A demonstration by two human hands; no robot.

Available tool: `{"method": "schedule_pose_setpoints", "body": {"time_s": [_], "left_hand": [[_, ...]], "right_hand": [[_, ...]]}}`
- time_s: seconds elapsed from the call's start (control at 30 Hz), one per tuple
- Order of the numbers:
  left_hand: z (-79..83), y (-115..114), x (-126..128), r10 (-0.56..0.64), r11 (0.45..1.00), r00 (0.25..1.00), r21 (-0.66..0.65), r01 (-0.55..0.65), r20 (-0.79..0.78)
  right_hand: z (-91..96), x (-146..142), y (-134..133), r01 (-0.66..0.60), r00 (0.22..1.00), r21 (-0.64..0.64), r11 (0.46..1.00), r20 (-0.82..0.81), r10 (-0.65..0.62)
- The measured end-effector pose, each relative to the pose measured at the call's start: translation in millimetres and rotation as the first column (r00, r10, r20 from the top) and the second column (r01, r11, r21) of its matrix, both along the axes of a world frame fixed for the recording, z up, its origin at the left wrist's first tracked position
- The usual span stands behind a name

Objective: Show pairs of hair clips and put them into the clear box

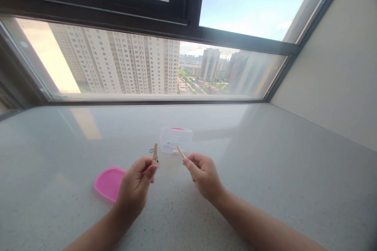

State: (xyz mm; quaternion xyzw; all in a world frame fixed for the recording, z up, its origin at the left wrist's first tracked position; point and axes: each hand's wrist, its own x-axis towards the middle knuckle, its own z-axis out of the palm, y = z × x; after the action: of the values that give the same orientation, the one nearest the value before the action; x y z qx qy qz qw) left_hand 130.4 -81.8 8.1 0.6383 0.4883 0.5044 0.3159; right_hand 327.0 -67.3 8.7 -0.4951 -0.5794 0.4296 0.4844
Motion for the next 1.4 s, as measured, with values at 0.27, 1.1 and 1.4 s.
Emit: {"method": "schedule_pose_setpoints", "body": {"time_s": [0.27,1.1,1.4], "left_hand": [[2.1,0.3,1.8,0.009,1.000,1.000,0.002,-0.009,-0.013],[1.5,-4.0,5.3,-0.221,0.967,0.954,0.079,0.241,-0.200],[1.8,-4.4,6.4,-0.265,0.956,0.938,0.066,0.286,-0.224]], "right_hand": [[-1.0,-2.0,-3.2,-0.090,0.995,-0.060,0.994,-0.040,0.087],[-2.1,-4.2,-16.4,-0.529,0.849,-0.166,0.832,-0.122,0.515],[-6.5,-6.9,-14.6,-0.569,0.820,-0.083,0.818,0.020,0.572]]}}
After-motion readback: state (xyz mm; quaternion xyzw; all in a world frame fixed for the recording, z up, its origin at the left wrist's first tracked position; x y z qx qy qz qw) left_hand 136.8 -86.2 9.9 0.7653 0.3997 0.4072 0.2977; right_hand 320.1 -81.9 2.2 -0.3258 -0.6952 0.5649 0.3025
